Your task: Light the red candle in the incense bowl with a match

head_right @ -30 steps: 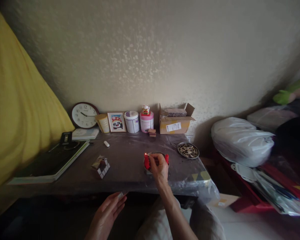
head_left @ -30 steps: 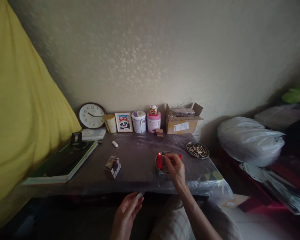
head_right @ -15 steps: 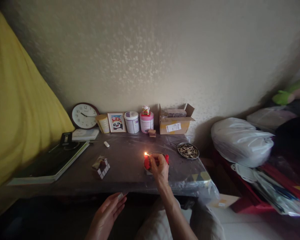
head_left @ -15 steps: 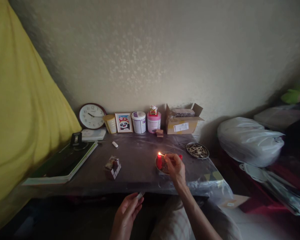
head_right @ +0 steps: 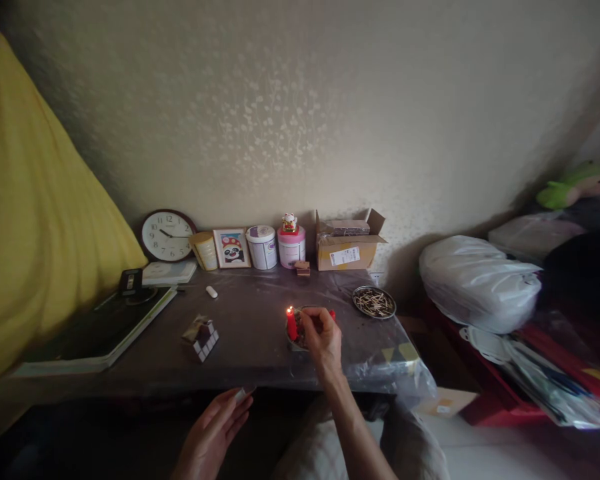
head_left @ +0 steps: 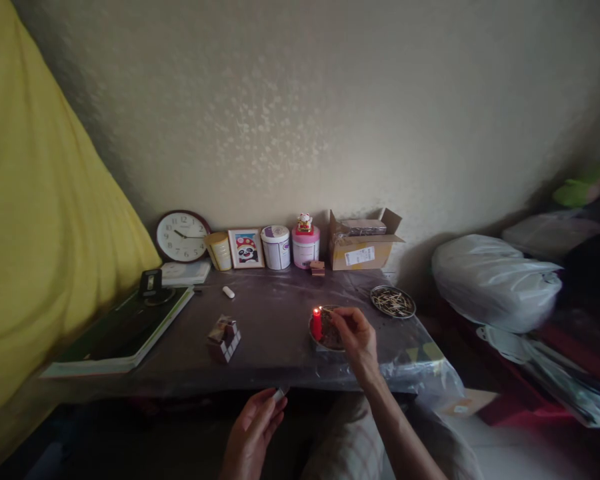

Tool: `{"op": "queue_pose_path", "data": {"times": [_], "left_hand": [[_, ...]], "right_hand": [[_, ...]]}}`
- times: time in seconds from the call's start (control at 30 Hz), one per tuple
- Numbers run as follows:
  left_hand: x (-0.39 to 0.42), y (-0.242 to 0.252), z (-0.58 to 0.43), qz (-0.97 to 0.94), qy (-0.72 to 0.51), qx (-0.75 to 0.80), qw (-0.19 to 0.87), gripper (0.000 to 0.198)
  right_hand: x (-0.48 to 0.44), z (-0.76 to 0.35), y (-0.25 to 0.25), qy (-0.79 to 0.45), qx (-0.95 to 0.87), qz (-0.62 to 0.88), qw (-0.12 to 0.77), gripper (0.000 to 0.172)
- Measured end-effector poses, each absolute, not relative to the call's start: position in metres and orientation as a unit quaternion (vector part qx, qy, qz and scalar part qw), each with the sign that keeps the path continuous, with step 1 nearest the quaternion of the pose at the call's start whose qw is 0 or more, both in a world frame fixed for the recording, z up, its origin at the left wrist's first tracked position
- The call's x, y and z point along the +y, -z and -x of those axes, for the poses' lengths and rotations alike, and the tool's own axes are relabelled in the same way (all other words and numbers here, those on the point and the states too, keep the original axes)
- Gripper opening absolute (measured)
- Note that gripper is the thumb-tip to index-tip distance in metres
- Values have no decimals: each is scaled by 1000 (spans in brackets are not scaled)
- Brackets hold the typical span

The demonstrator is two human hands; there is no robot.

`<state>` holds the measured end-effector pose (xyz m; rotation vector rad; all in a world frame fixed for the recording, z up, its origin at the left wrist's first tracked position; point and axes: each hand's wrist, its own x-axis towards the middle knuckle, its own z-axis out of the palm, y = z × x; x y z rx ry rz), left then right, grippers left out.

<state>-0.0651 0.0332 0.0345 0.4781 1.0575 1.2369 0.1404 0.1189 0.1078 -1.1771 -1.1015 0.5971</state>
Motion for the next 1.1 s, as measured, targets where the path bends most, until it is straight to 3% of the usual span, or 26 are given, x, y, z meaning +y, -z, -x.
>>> {"op": "queue_pose_path", "data": {"times": [0.23,0.33,0.43,0.57,0.77,0.9,1.1], "left_hand": [[34,-34,66,-216,-541,458,671,42],[34,-32,65,-211,-534,460,677,43],[35,-29,65,-203,-525,464,684,45],[37,-24,64,-198,-507,462,700,46],[38,-22,57,-200,-499,445,716,43],[40,-18,56,-193,-482,442,732,40],[43,-11,59,-195,-463,435,747,38]], "right_hand": [[95,-195,-167,-332,-430,401,737,23],[89,-231,-176,-303,-434,398,750,31],[88,-264,-166,-208,-430,513,713,35],[79,-299,-155,-154,-398,551,717,30],[72,-326,-142,-157,-401,577,694,34],[85,-338,-102,-129,-374,655,644,24],[97,-358,-54,-118,-346,711,600,34]]}}
